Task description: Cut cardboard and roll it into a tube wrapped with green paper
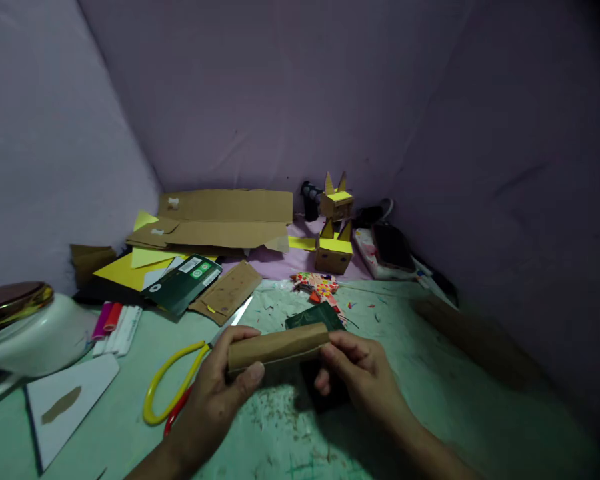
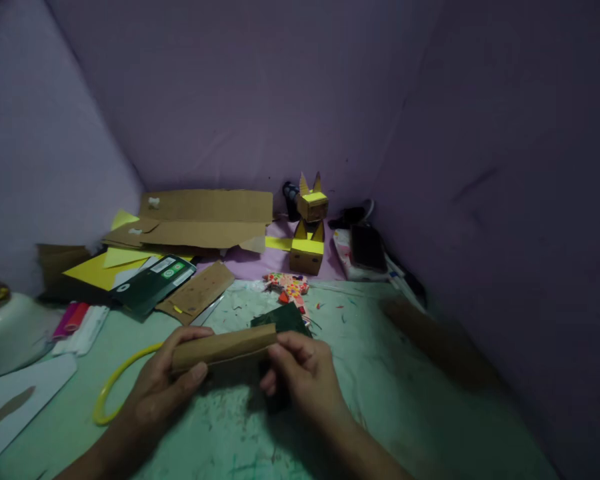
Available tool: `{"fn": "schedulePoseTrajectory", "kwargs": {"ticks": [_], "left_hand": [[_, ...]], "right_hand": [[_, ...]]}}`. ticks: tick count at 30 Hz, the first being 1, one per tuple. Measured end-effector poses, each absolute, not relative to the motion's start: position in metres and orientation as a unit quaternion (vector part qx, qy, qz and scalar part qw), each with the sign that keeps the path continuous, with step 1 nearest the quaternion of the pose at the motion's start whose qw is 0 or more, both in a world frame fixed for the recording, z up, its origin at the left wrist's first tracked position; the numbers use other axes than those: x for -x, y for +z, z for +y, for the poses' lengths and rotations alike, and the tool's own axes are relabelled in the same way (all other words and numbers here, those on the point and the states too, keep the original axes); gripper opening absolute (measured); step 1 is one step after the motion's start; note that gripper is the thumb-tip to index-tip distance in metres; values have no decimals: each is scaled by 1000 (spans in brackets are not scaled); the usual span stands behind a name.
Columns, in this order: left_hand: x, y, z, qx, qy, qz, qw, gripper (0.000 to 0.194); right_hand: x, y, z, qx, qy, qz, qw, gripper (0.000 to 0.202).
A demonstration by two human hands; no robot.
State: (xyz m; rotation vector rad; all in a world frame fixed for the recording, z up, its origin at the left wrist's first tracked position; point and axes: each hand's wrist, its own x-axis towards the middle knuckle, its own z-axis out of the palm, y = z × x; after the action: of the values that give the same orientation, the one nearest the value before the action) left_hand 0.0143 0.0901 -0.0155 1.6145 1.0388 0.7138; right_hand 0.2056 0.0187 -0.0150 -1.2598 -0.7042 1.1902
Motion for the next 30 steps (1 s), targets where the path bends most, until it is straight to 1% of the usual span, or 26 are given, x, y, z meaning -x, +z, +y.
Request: {"fn": "schedulePoseTrajectory", "kwargs": {"ticks": [2,4,5,6,8,10,12,17,22,25,27,30], "left_hand": [[-15,-18,89,-655,305,402,563,52],[-16,-21,88,-619,349,365,601,61],[-15,-22,89,-601,380,358,605,62],[-15,-22,89,-587,408,363,598,58],[-14,-21,91,-582,443,395,556,44],[-14,-18,92,-612,433,419,512,27],[-14,-14,93,-639,408,424,495,20],[-11,-18,97,-608,371,457,533,26],[-2,-23,102,-607,361,432,561,31],[2,-21,102,-617,357,415,566,31],[1,-19,99,-636,361,406,547,31],[-6,-16,94,-684,393,393,472,31]], "right_hand": [[-206,-19,18,551,490,-296,607,39],[-208,-24,17,559,470,-292,617,37],[-209,-27,17,564,459,-288,623,37],[-211,-30,17,569,446,-284,630,38],[-212,-33,17,580,419,-281,640,39],[-210,-33,17,586,414,-284,637,40],[-205,-31,16,592,419,-283,628,41],[-198,-28,15,580,458,-304,601,40],[-205,-31,17,526,554,-346,545,44],[-204,-32,16,523,578,-346,523,49],[-202,-31,16,531,570,-342,525,48],[-200,-28,16,548,534,-336,549,43]]}}
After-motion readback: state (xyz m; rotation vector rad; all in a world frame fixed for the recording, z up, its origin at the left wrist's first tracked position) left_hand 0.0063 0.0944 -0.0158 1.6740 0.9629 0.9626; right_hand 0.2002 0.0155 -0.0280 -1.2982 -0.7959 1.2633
